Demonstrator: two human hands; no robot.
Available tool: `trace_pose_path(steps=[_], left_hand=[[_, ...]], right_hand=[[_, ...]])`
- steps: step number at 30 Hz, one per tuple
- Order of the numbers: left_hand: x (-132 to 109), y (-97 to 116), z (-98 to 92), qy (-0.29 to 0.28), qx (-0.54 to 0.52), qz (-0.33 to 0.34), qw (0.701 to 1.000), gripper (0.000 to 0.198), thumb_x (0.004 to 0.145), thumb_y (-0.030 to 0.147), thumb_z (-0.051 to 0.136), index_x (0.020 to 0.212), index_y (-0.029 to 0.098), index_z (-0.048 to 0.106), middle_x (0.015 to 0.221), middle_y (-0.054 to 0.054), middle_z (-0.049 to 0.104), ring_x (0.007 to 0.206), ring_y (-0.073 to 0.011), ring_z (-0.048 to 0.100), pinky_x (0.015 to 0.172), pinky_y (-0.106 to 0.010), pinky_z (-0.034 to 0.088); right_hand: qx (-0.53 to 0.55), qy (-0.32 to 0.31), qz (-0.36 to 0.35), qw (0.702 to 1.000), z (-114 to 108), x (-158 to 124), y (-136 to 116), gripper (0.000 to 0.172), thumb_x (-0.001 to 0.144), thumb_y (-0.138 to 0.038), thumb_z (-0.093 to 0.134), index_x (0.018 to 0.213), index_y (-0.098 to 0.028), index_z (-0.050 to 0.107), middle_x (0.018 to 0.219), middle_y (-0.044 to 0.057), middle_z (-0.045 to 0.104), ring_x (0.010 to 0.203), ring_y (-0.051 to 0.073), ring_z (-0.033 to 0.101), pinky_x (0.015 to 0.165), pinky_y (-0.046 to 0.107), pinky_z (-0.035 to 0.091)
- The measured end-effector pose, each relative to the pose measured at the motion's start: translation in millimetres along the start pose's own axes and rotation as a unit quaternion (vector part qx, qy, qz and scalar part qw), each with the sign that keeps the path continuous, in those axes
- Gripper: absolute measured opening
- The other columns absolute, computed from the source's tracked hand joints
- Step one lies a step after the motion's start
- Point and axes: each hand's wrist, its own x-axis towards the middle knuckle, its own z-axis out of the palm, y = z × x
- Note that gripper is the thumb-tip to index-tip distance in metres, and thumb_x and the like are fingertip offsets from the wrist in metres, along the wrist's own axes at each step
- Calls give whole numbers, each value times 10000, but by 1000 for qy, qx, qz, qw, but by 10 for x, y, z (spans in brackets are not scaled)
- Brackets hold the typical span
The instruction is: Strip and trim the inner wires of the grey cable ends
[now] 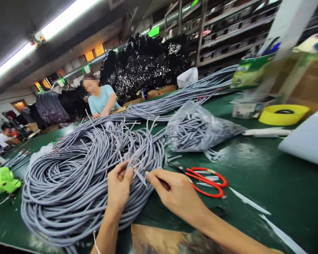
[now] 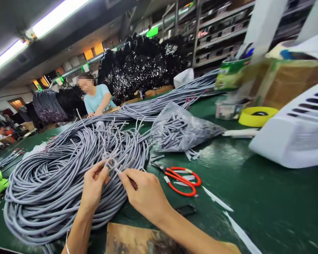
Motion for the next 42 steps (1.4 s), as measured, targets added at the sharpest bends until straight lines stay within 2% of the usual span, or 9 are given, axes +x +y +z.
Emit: trace_pose_path(steps=[3, 12, 19, 24, 26, 31, 36, 40, 42], left_hand=[[-16, -14, -28, -10, -15, 14, 1000, 367, 617, 382, 729, 833, 90, 674, 532, 27, 531, 443, -34, 416, 434, -154, 350], [-83, 59, 33, -37, -43, -68, 996, 400, 525, 421, 775, 692, 81, 645, 554, 9, 548, 352, 3, 355, 306, -113, 253], [-86, 49, 19, -94, 5, -68, 993, 402, 602, 472, 707, 557, 93, 580, 462, 44, 451, 319, 3, 290, 288, -126, 219], [-100, 29, 51, -69, 74, -21, 995, 369, 595, 438, 710, 674, 81, 660, 430, 53, 431, 345, -25, 322, 326, -154, 246], [-82, -10, 70, -30, 94, -5, 995, 344, 597, 403, 709, 703, 77, 677, 420, 58, 419, 365, -37, 342, 350, -166, 268], [11, -118, 62, 56, 47, -42, 996, 368, 567, 421, 703, 698, 81, 651, 425, 81, 384, 345, -15, 262, 326, -152, 195], [-11, -31, 33, 11, 71, -40, 997, 329, 596, 349, 698, 765, 69, 674, 425, 60, 465, 349, -36, 361, 344, -159, 295], [-75, 56, 63, 0, 142, -57, 988, 263, 581, 304, 703, 646, 50, 683, 381, 13, 522, 330, -69, 432, 350, -188, 357], [-99, 59, 77, 20, 146, -28, 989, 235, 576, 276, 706, 666, 59, 699, 406, 3, 551, 348, -85, 465, 366, -203, 383]], right_hand=[[-1, -46, 40, 998, 24, 28, 92, 417, 885, -293, 356, 491, -192, 452, 422, -22, 481, 376, 95, 412, 401, 213, 291], [48, -50, 56, 996, 29, 30, 46, 389, 883, -270, 352, 571, -173, 562, 489, 0, 556, 418, 105, 457, 440, 217, 318], [72, -28, 30, 997, 28, 33, 36, 396, 878, -249, 366, 525, -173, 530, 455, -9, 526, 394, 94, 432, 414, 209, 314], [59, -3, 6, 998, 20, 29, 30, 391, 878, -215, 380, 509, -170, 502, 429, -24, 483, 377, 83, 403, 401, 207, 301], [51, 13, -35, 998, 1, -25, -32, 370, 883, -196, 375, 548, -161, 528, 461, -12, 512, 398, 85, 428, 423, 213, 313], [68, -27, -279, 958, -56, -195, -250, 440, 922, -242, 302, 562, -179, 546, 439, -15, 499, 410, 102, 427, 459, 253, 301], [-3, 9, -63, 998, -60, -58, -83, 386, 917, -223, 323, 637, -162, 582, 543, 17, 594, 477, 103, 540, 494, 229, 340], [-131, 1, -30, 991, -104, 47, 56, 376, 899, -250, 353, 609, -178, 581, 543, 7, 609, 489, 127, 578, 491, 257, 308], [-173, -13, -32, 984, -139, 53, 51, 366, 889, -244, 368, 594, -186, 578, 539, 2, 614, 491, 133, 582, 487, 270, 286]])
